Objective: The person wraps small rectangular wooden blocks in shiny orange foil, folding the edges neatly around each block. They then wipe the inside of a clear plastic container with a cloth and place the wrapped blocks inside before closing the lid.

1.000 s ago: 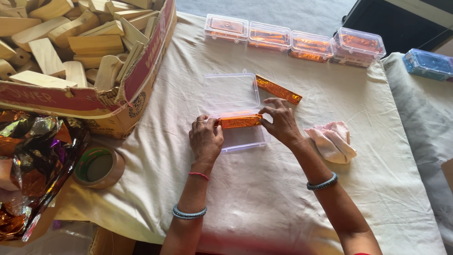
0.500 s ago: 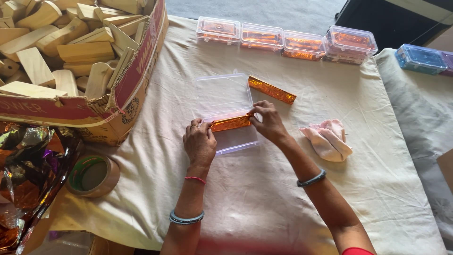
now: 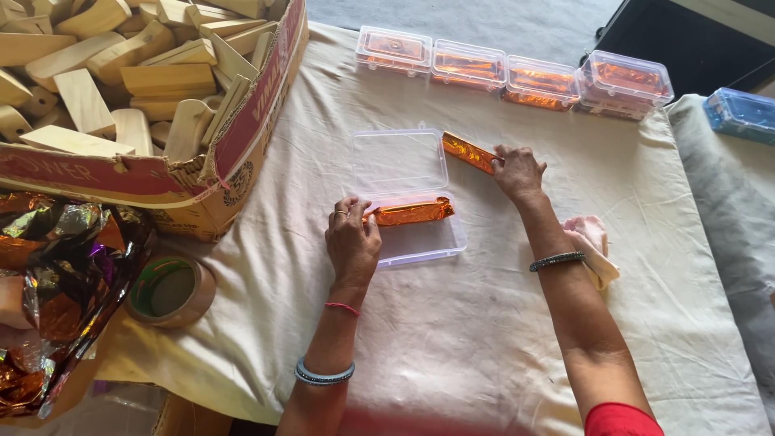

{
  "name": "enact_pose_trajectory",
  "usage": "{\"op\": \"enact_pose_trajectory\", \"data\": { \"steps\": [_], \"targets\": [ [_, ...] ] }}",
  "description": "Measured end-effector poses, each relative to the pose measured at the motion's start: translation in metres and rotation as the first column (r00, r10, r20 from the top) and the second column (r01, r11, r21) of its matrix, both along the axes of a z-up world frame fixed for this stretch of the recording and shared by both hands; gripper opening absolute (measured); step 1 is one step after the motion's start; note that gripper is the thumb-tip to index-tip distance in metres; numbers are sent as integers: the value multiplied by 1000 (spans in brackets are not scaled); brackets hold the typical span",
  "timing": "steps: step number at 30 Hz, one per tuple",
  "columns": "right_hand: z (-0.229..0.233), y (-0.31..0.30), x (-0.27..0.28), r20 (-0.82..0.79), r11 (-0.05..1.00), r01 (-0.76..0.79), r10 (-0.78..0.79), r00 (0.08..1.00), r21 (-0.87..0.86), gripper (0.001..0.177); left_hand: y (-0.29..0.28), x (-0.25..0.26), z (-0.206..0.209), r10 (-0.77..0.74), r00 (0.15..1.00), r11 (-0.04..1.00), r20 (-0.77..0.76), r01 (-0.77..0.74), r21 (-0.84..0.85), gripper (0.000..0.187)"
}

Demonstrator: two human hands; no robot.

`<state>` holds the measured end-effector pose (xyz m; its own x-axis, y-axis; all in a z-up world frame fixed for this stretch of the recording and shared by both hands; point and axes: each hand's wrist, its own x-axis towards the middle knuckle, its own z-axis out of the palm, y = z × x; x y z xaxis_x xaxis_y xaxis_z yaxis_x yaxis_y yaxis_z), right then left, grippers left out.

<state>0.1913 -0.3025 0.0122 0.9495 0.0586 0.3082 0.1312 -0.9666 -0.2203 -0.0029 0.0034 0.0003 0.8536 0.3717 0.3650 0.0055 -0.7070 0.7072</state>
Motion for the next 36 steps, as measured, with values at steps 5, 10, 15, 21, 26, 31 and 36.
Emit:
{"op": "enact_pose_trajectory", "data": {
  "steps": [5, 10, 15, 21, 26, 31, 36],
  "targets": [
    [1, 0, -12, -178, 999, -27, 19, 984, -45, 25, 1, 0, 1, -6, 1000, 999, 11, 7, -39, 20],
    [-19, -39, -22, -297, 945, 13, 90, 950, 327, 30, 5, 1, 1, -35, 998, 989, 52, 42, -142, 17],
    [17, -56, -74, -411, 558, 171, 339, 846, 812, 36, 5, 2, -1, -43, 993, 978, 108, 64, -198, 17],
    [66, -28, -122, -333, 417, -11, 740, 585, 909, 39, 7, 3, -6, -22, 998, 974, 64, 35, -224, 24],
    [85, 30, -121, -455, 663, -485, 747, 486, 571, 35, 12, 5, -10, -64, 996, 899, 61, 84, -430, 50],
    [69, 78, -112, -453, 667, -690, 726, 518, 280, 30, 14, 6, -11, -89, 995, 886, 55, 104, -451, 53],
    [56, 97, -119, -378, 658, -753, 692, 615, -20, 25, 10, 0, 0, -98, 993, 939, 59, 112, -326, 40]
  ]
}}
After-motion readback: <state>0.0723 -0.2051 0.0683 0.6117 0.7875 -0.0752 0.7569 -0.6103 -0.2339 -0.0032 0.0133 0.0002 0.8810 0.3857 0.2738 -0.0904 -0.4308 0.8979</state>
